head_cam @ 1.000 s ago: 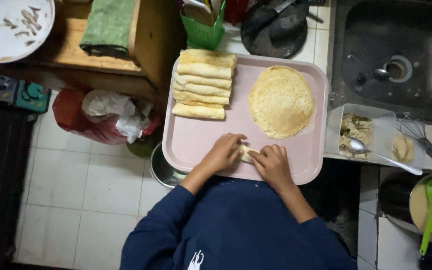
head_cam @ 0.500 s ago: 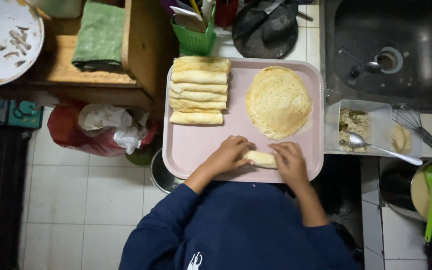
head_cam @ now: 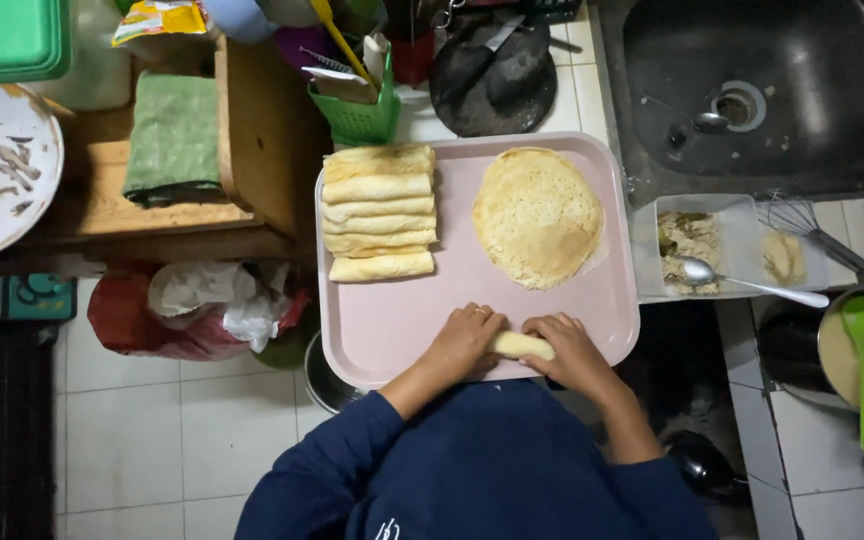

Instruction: The person places a slice of cheese onto a cooked crepe, rolls it into a cylinder, and stacks it on a tray. They repeat this process with several crepes, occasionally moving to the stove to pour batter into a pan and cook a new crepe.

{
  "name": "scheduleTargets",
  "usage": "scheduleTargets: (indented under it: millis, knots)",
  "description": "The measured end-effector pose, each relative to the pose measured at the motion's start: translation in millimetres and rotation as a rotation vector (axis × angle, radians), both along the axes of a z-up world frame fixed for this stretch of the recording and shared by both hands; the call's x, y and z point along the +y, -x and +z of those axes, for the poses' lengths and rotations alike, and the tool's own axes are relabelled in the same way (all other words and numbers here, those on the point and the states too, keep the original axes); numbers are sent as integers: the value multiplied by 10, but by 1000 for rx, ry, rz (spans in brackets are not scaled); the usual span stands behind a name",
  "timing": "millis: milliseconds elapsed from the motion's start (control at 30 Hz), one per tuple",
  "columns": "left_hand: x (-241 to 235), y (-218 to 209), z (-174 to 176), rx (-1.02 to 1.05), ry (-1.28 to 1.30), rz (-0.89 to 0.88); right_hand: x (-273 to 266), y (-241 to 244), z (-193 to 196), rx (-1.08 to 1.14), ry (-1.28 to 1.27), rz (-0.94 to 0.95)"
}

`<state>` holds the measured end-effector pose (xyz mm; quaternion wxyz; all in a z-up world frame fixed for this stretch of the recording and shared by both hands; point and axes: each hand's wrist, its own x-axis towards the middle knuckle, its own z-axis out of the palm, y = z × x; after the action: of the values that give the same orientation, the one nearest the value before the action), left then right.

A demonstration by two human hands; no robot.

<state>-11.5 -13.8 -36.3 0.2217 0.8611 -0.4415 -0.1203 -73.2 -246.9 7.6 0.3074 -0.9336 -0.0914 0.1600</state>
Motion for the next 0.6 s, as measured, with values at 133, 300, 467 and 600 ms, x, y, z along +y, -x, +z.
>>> scheduleTargets:
  millis: [133, 300, 467, 600]
  knots:
    - [7, -53, -29, -1, 49, -42, 29, -5, 108, -10, -101, 22]
    - [29, -419, 115, -139, 129, -24, 35, -189, 38, -297, -66, -110]
    - [297, -315, 356, -278, 114, -66, 122, -127, 21, -440, 132, 56]
    - [500, -270, 409, -374, 517, 21, -10, 9, -136, -642, 32, -60]
